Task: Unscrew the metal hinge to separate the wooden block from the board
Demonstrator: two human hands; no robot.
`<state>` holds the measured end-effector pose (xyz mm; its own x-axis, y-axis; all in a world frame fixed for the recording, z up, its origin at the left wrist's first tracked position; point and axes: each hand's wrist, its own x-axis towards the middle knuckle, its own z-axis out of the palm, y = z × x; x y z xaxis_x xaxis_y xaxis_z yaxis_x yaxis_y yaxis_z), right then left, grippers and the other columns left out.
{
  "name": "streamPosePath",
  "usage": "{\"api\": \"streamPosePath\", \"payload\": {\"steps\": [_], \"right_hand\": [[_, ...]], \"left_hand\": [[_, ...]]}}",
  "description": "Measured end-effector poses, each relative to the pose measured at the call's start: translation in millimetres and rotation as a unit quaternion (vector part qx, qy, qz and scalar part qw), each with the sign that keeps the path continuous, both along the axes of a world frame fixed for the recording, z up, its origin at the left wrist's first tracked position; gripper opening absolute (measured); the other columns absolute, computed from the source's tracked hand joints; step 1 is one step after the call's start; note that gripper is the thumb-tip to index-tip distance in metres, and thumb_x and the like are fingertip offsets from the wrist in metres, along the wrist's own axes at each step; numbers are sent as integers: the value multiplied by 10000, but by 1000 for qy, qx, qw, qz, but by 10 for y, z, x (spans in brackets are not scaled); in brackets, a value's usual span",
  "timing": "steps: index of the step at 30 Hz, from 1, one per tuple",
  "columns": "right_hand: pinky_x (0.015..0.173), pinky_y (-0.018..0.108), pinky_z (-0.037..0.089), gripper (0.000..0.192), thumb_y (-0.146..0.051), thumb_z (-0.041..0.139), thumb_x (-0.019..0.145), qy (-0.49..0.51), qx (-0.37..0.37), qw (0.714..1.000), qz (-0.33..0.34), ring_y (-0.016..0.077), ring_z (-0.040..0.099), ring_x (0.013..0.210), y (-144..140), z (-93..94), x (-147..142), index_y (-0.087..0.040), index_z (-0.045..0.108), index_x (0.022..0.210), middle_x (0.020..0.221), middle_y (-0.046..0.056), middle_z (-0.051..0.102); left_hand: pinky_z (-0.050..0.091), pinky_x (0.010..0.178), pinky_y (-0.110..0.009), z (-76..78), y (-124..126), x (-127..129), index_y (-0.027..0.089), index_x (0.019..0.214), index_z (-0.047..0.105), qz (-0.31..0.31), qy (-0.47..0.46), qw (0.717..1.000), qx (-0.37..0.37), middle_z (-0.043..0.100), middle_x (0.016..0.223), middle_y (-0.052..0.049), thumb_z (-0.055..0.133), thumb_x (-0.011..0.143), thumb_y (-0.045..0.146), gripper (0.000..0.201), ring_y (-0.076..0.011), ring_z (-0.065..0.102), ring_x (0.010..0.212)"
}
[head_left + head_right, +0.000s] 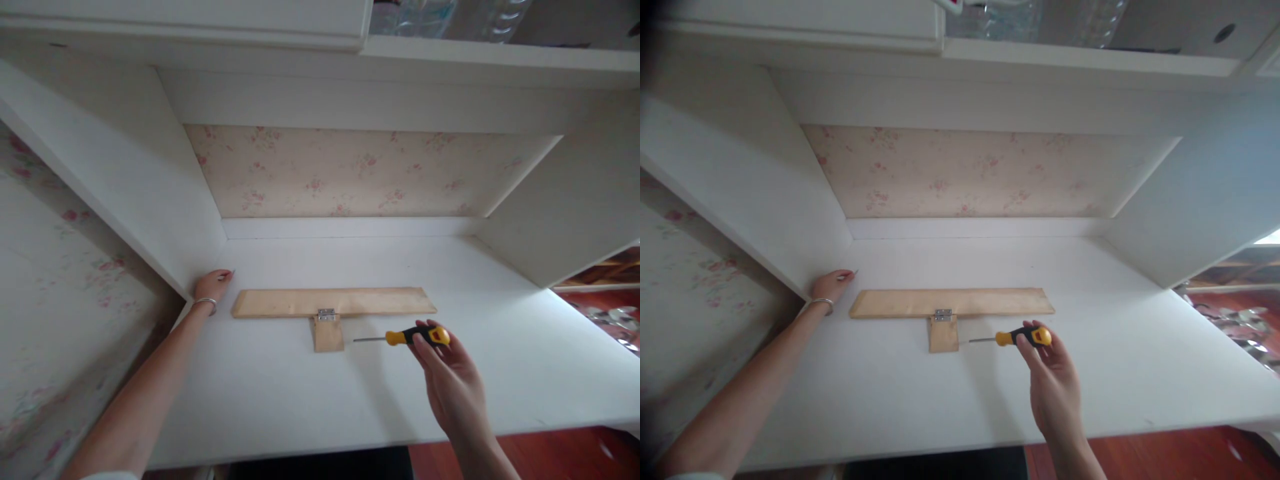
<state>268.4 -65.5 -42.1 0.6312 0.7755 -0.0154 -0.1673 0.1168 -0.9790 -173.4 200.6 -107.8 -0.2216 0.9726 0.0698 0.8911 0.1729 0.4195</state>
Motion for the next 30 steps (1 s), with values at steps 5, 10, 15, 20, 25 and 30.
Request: {"api": "streamPosePath", "payload": {"steps": [5,10,15,20,25,30], "right_hand": [[913,475,473,395,-323,710,725,-88,46,995,27,249,552,1076,195,314,-161,-245,587,1092,1166,75,586],[814,439,533,381,-343,692,742,-151,61,986,32,247,566,1043,438,495,-252,-234,568,1085,1167,79,571],[765,394,546,415,-388,685,740,-169,59,983,37,231,581,998,642,483,-336,-226,551,1098,1132,78,593],[681,351,561,423,-400,691,730,-178,44,982,54,243,578,998,683,472,-369,-231,555,1093,1130,86,598],[669,345,567,423,-399,693,729,-180,39,980,68,245,586,986,710,460,-329,-230,558,1092,1124,90,597],[703,343,564,414,-383,687,737,-185,27,978,90,236,586,993,773,415,-307,-235,553,1100,1123,83,600]], "left_hand": [[453,770,-280,174,-396,130,177,1011,664,22,-62,996,68,699,883,-55,460,824,403,357,-200,634,811],[464,626,-257,230,-1204,746,183,987,641,-55,-189,980,11,684,793,-41,456,812,523,425,-170,617,652],[368,400,-206,26,-1725,1519,174,1037,598,-168,-354,905,-165,663,1017,-86,435,815,564,478,-103,571,517],[291,324,-181,-68,-1642,1981,158,1062,568,-140,-455,855,-208,646,994,-95,513,768,534,480,-80,548,474],[239,330,-178,-105,-1478,2107,137,782,589,-116,-518,818,-223,456,493,47,593,682,564,440,-75,422,391],[175,339,-183,-126,-1435,2144,153,699,547,-110,-555,791,-234,375,439,80,634,643,559,420,-48,305,355]]}}
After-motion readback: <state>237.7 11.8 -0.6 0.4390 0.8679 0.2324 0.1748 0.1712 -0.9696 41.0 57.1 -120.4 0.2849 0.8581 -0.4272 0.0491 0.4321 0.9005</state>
